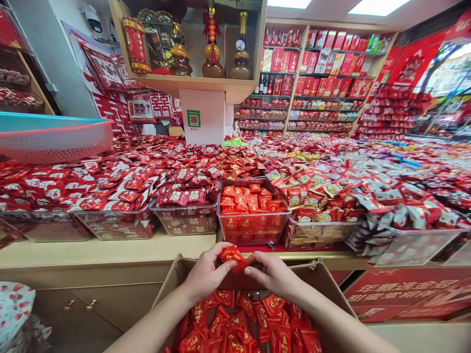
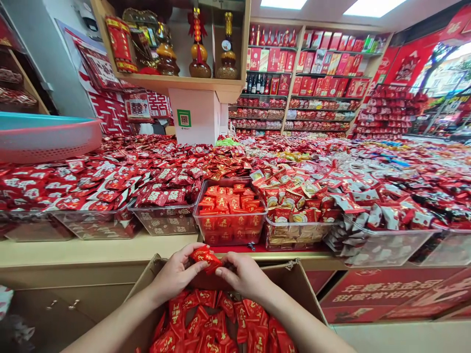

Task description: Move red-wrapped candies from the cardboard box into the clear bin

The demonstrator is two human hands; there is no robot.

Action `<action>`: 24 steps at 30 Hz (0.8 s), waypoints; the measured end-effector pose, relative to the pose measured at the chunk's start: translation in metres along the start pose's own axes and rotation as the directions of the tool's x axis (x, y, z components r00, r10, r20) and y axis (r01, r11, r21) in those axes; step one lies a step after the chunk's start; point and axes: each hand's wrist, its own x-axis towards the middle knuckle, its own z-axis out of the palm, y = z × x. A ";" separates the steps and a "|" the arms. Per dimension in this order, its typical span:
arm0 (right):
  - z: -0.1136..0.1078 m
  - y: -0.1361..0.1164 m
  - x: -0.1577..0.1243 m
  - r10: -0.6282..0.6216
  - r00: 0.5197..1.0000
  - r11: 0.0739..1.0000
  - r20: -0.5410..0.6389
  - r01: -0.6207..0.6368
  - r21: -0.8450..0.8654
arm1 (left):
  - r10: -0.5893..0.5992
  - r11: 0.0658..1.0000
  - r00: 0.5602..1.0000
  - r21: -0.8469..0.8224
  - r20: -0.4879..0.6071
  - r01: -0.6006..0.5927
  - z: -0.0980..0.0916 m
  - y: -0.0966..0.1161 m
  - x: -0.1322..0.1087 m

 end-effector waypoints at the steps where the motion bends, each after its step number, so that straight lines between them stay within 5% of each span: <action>1: 0.001 0.001 0.000 -0.001 1.000 1.000 0.008 0.001 0.007 | 0.007 1.000 1.000 0.005 -0.011 -0.007 0.000 0.001 0.000; 8: 0.002 0.012 0.005 0.061 0.998 0.993 0.023 -0.063 0.101 | 0.096 0.995 0.986 0.000 -0.135 -0.097 -0.008 0.028 0.012; 13: 0.001 0.016 0.008 0.104 0.993 0.974 0.054 -0.112 0.197 | 0.323 0.945 0.925 0.111 -0.199 -0.307 -0.023 0.062 0.072; 18: 0.004 0.017 0.009 0.100 0.995 0.978 -0.002 -0.097 0.184 | 0.323 0.876 0.946 0.376 0.009 -0.302 -0.028 0.075 0.143; 24: 0.006 0.022 0.008 0.064 0.998 0.990 -0.026 -0.060 0.127 | 0.213 0.715 0.948 0.624 0.236 -0.315 -0.010 0.082 0.168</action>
